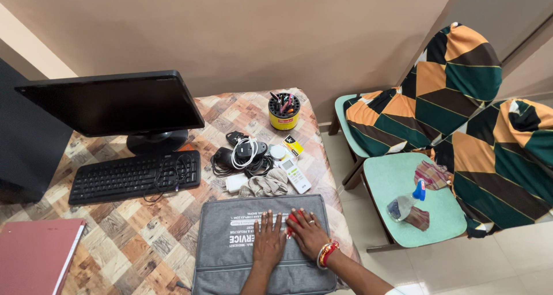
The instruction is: The person wipes a stack of pink folders, a gray laptop bag, a computer keyboard, a monitor, and a computer tower using a red cloth. The person moves the folders and bag to access the desk surface and then wipes the electronic equipment.
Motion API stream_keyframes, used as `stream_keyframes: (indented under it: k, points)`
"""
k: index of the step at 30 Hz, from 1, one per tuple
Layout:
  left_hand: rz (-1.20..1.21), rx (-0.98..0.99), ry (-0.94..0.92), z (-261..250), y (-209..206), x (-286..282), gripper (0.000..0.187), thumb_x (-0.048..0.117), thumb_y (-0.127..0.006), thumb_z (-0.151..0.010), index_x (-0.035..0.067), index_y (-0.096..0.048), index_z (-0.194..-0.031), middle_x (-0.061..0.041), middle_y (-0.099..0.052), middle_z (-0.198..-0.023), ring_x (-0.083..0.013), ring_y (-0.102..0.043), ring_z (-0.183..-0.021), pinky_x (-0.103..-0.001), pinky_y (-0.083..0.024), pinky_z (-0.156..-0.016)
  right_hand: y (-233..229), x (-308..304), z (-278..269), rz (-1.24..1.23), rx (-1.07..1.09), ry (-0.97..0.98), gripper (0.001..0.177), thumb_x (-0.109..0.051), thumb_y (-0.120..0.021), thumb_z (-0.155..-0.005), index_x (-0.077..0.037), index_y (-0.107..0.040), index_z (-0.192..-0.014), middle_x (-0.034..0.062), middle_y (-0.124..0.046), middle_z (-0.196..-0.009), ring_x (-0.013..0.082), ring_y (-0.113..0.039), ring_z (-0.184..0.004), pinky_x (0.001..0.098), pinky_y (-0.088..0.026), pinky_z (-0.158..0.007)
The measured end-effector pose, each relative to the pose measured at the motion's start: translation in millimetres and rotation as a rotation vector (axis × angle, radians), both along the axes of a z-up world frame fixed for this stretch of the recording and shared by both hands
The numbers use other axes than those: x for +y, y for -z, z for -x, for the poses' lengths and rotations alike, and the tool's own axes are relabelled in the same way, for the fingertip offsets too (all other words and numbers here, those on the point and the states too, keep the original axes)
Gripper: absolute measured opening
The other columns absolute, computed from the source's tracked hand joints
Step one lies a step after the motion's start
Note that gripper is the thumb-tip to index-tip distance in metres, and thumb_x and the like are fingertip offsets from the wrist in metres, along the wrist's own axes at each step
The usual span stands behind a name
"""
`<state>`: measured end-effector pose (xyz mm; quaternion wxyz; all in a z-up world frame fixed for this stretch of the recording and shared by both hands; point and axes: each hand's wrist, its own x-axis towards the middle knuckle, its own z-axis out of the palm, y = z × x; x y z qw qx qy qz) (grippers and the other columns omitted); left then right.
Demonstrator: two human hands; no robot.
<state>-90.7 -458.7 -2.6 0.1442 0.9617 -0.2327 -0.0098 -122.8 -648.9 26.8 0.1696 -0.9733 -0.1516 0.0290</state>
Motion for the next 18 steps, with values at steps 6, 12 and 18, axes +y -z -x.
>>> stream_keyframes:
  k: [6, 12, 18]
  points:
    - [0.019, 0.01, -0.055, 7.4, -3.8, -26.6, 0.064, 0.046, -0.044, -0.102, 0.011, -0.036, -0.154, -0.023, -0.027, -0.161, -0.0391, -0.02, -0.151, -0.057, -0.012, -0.12, -3.9, -32.5, -12.3, 0.072, -0.033, 0.059, 0.052, -0.033, -0.047, -0.103, -0.02, -0.041, -0.153, 0.0132, -0.028, -0.164, 0.0363, -0.024, -0.151, 0.0539, -0.017, -0.122]
    - [0.029, 0.047, -0.044, 5.9, -6.8, -25.1, 0.064, 0.046, -0.045, -0.103, 0.009, -0.036, -0.154, -0.024, -0.027, -0.161, -0.0397, -0.021, -0.151, -0.058, -0.013, -0.12, 4.9, -24.0, -9.0, 0.073, -0.074, 0.118, 0.053, -0.031, -0.047, -0.101, -0.021, -0.04, -0.153, 0.0124, -0.031, -0.163, 0.0356, -0.027, -0.15, 0.0519, -0.02, -0.121]
    - [0.074, -0.065, -0.033, 6.5, 17.0, -21.9, 0.059, 0.039, -0.044, -0.104, 0.009, -0.039, -0.155, -0.022, -0.031, -0.162, -0.0384, -0.023, -0.152, -0.058, -0.015, -0.121, 3.5, -5.4, -4.7, -0.011, -0.043, -0.035, 0.056, -0.029, -0.045, -0.104, -0.011, -0.036, -0.155, 0.0156, -0.031, -0.162, 0.0368, -0.027, -0.151, 0.0506, -0.02, -0.121]
